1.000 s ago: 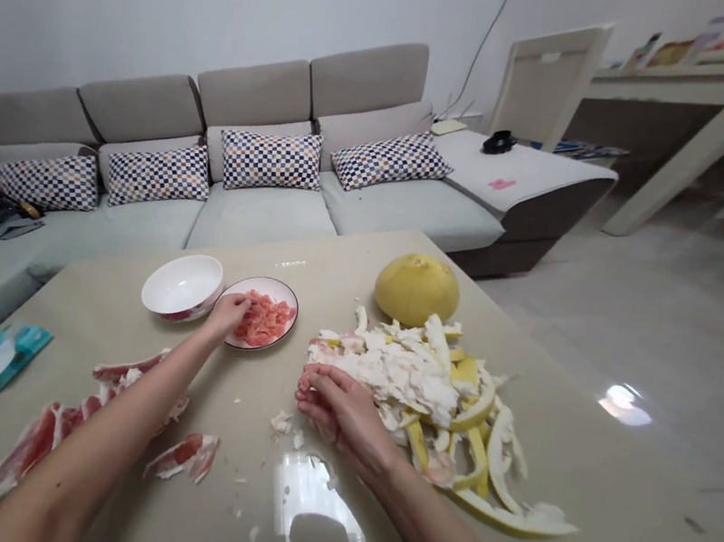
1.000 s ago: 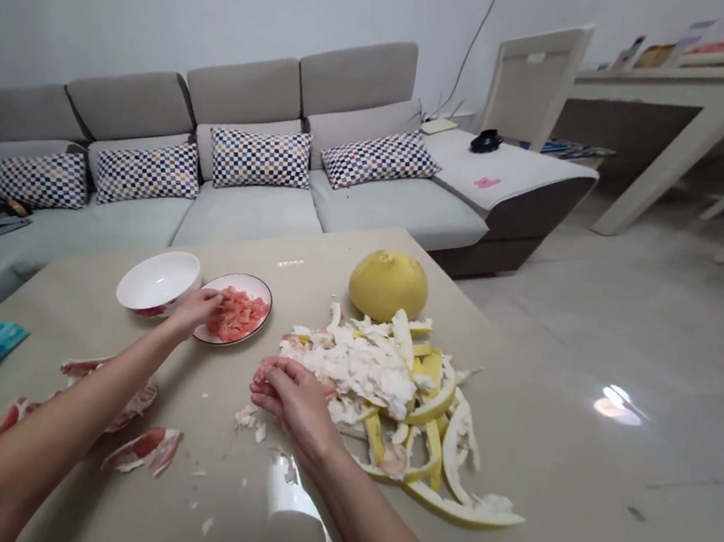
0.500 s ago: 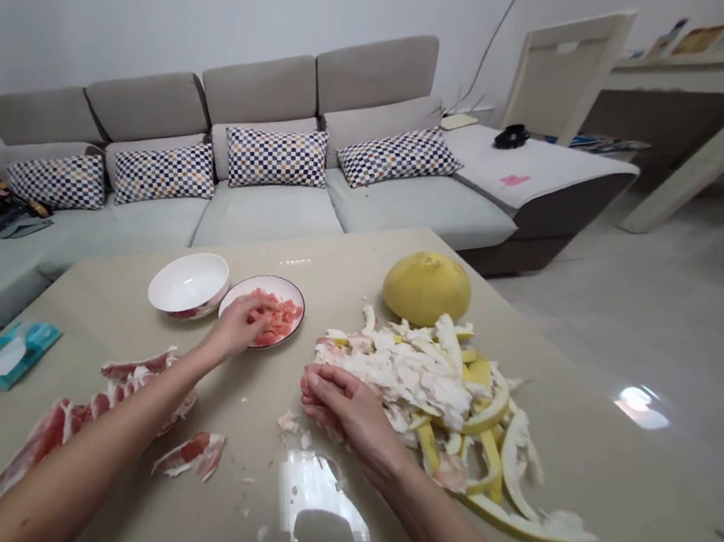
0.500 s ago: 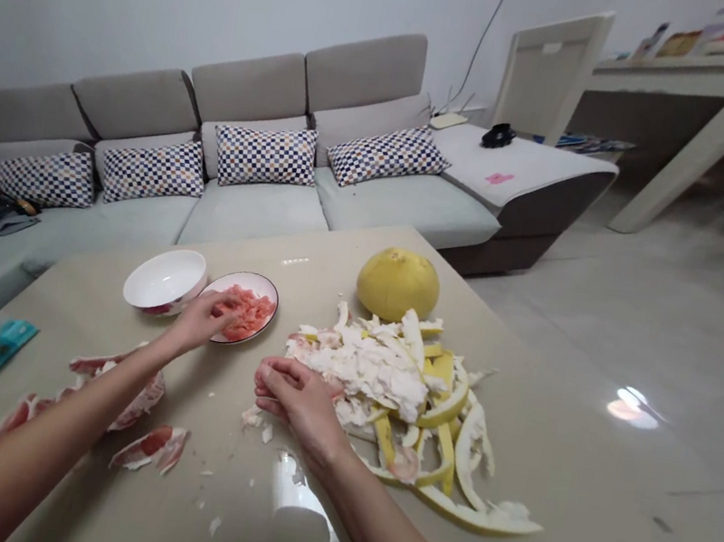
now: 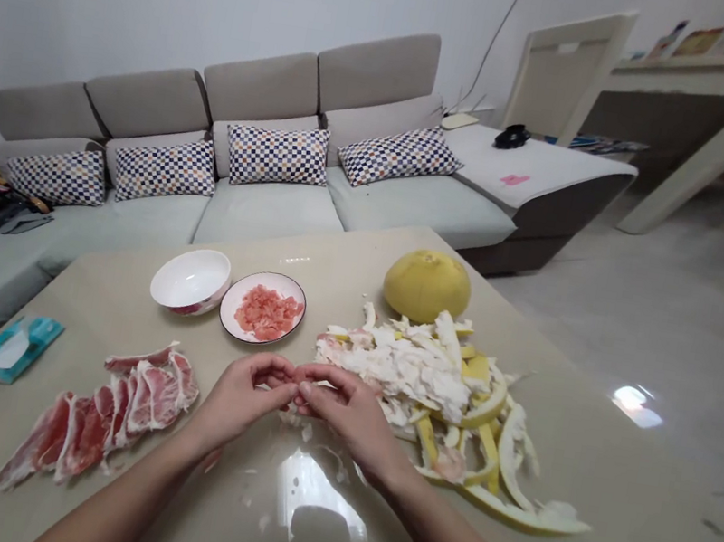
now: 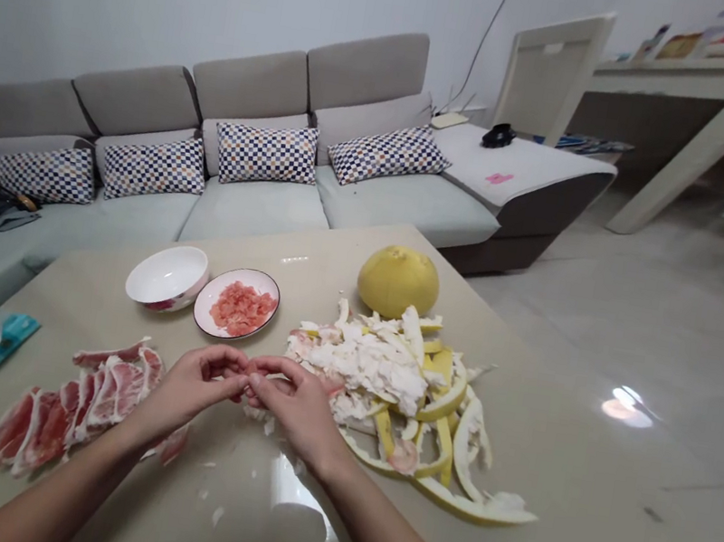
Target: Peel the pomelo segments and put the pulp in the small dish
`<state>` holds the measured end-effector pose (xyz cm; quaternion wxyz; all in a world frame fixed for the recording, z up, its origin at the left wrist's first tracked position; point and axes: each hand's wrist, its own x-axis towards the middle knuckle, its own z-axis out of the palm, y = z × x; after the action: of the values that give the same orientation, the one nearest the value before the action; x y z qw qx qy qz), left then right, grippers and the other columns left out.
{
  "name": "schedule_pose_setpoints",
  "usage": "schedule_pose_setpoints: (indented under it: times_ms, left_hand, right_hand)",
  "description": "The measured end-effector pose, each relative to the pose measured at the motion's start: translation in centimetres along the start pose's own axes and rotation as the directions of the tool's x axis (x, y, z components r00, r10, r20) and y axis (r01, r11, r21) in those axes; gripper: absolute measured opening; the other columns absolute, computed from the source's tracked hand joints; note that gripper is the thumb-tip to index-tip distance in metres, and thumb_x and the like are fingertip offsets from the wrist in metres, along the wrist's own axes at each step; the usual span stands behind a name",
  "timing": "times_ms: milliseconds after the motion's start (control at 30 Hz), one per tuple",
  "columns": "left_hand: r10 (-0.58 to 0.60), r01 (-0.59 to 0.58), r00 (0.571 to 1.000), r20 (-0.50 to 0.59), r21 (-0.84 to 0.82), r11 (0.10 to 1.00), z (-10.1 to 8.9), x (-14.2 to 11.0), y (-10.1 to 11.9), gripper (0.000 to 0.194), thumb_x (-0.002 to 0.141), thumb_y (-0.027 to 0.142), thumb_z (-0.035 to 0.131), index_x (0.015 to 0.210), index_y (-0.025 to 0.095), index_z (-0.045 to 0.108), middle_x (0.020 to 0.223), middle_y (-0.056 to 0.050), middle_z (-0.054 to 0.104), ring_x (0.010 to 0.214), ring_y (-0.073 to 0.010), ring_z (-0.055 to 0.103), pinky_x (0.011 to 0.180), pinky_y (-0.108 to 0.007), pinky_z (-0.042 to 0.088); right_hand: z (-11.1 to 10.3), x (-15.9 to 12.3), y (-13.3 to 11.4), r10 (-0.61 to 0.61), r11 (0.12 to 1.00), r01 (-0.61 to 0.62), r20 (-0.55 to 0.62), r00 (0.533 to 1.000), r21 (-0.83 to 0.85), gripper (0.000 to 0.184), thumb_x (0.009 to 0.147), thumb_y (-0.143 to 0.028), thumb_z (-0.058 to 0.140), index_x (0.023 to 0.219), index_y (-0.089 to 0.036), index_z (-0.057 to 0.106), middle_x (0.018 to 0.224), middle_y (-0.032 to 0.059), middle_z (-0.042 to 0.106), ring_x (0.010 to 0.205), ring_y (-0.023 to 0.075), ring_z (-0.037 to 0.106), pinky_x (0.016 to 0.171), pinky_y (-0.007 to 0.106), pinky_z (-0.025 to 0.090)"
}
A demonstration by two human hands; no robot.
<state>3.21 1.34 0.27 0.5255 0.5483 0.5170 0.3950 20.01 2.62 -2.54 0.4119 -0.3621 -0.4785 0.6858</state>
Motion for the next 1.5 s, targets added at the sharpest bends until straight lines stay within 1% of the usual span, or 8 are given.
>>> schedule_pose_setpoints:
  times_ms: [300, 533, 767, 900, 1133, 1267, 1400, 1500]
  left_hand:
    - [-0.008, 0.009, 1.000, 0.028, -0.026, 1.000, -0.2, -0.3, 0.0, 0.023, 0.073, 0.033, 0.074, 0.084, 0.013, 0.068, 0.079, -0.005, 0.068, 0.074, -0.0159, 0.062, 0.072, -0.027, 0.050]
    - [-0.055, 0.055, 0.998, 0.005, -0.196, 0.979, -0.2, -0.7, -1.1, 0.020, 0.078, 0.032, 0.070, 0.085, 0.014, 0.066, 0.076, -0.003, 0.068, 0.071, -0.0143, 0.064, 0.073, -0.028, 0.052]
    - [-0.070, 0.078, 0.997, 0.035, -0.410, 0.909, 0.5, -1.2, -1.6, 0.017, 0.082, 0.030, 0.067, 0.088, 0.015, 0.062, 0.086, -0.004, 0.067, 0.079, -0.0145, 0.064, 0.081, -0.032, 0.052]
    - [-0.028, 0.032, 0.999, 0.017, -0.330, 0.943, 0.2, -1.4, -1.2, 0.024, 0.082, 0.030, 0.066, 0.102, 0.018, 0.063, 0.089, -0.004, 0.067, 0.080, -0.0151, 0.064, 0.080, -0.032, 0.052]
    - [0.058, -0.055, 0.996, 0.064, -0.054, 0.997, -0.7, -1.7, -0.5, 0.017, 0.079, 0.028, 0.069, 0.092, 0.018, 0.069, 0.092, -0.005, 0.066, 0.087, -0.0170, 0.062, 0.082, -0.029, 0.051]
    - [0.149, -0.149, 0.989, 0.004, 0.072, 0.986, -0.5, -1.7, -1.0, 0.015, 0.077, 0.028, 0.071, 0.087, 0.018, 0.071, 0.097, -0.007, 0.065, 0.089, -0.0186, 0.063, 0.080, -0.028, 0.052]
    - [0.074, -0.076, 0.996, -0.048, -0.028, 0.997, -0.1, -1.7, -1.6, 0.015, 0.081, 0.032, 0.067, 0.085, 0.017, 0.070, 0.083, -0.005, 0.069, 0.078, -0.0169, 0.065, 0.076, -0.029, 0.053]
    - [-0.019, 0.014, 0.999, -0.027, -0.171, 0.985, -0.1, -1.9, -1.9, 0.020, 0.081, 0.034, 0.066, 0.087, 0.016, 0.070, 0.078, -0.004, 0.070, 0.072, -0.0152, 0.065, 0.073, -0.028, 0.054]
  right_hand:
    - [0.4, -0.7, -1.0, -0.297, 0.891, 0.264, -0.034, 0.954, -0.370, 0.019, 0.079, -0.036, 0.067, 0.088, -0.020, 0.071, 0.092, 0.0066, 0.069, 0.084, 0.0197, 0.066, 0.077, 0.033, 0.053]
    - [0.4, -0.4, -0.5, 0.009, 1.000, -0.009, -0.009, 1.000, 0.024, 0.034, 0.069, -0.044, 0.075, 0.089, -0.018, 0.067, 0.079, 0.0036, 0.070, 0.073, 0.0178, 0.069, 0.075, 0.034, 0.056]
    - [0.6, -0.3, -0.8, 0.087, 0.979, -0.081, -0.024, 0.996, 0.187, 0.036, 0.066, -0.042, 0.079, 0.087, -0.017, 0.064, 0.077, 0.0017, 0.069, 0.073, 0.0163, 0.068, 0.076, 0.033, 0.056]
    - [0.4, -0.2, -0.4, 0.140, 0.961, -0.148, 0.050, 0.989, 0.232, 0.034, 0.068, -0.041, 0.078, 0.085, -0.015, 0.065, 0.075, 0.0014, 0.068, 0.067, 0.0116, 0.065, 0.067, 0.024, 0.055]
    - [0.2, -0.2, -0.1, 0.203, 0.905, -0.245, 0.153, 0.967, 0.347, 0.028, 0.075, -0.038, 0.074, 0.078, -0.013, 0.062, 0.073, 0.0023, 0.066, 0.064, 0.0078, 0.063, 0.063, 0.018, 0.053]
    - [0.3, -0.3, -0.1, 0.203, 0.897, -0.244, 0.147, 0.968, 0.368, 0.027, 0.074, -0.036, 0.075, 0.081, -0.014, 0.061, 0.070, 0.0000, 0.064, 0.064, 0.0074, 0.062, 0.064, 0.018, 0.054]
    - [0.4, -0.4, -0.3, 0.223, 0.897, -0.250, 0.115, 0.968, 0.365, 0.040, 0.071, -0.032, 0.078, 0.103, -0.017, 0.059, 0.075, -0.0001, 0.066, 0.067, 0.0092, 0.065, 0.067, 0.021, 0.055]
    - [0.4, -0.5, -0.3, 0.223, 0.901, -0.258, 0.140, 0.965, 0.348, 0.041, 0.069, -0.031, 0.080, 0.101, -0.015, 0.060, 0.083, 0.0032, 0.069, 0.074, 0.0119, 0.068, 0.071, 0.022, 0.055]
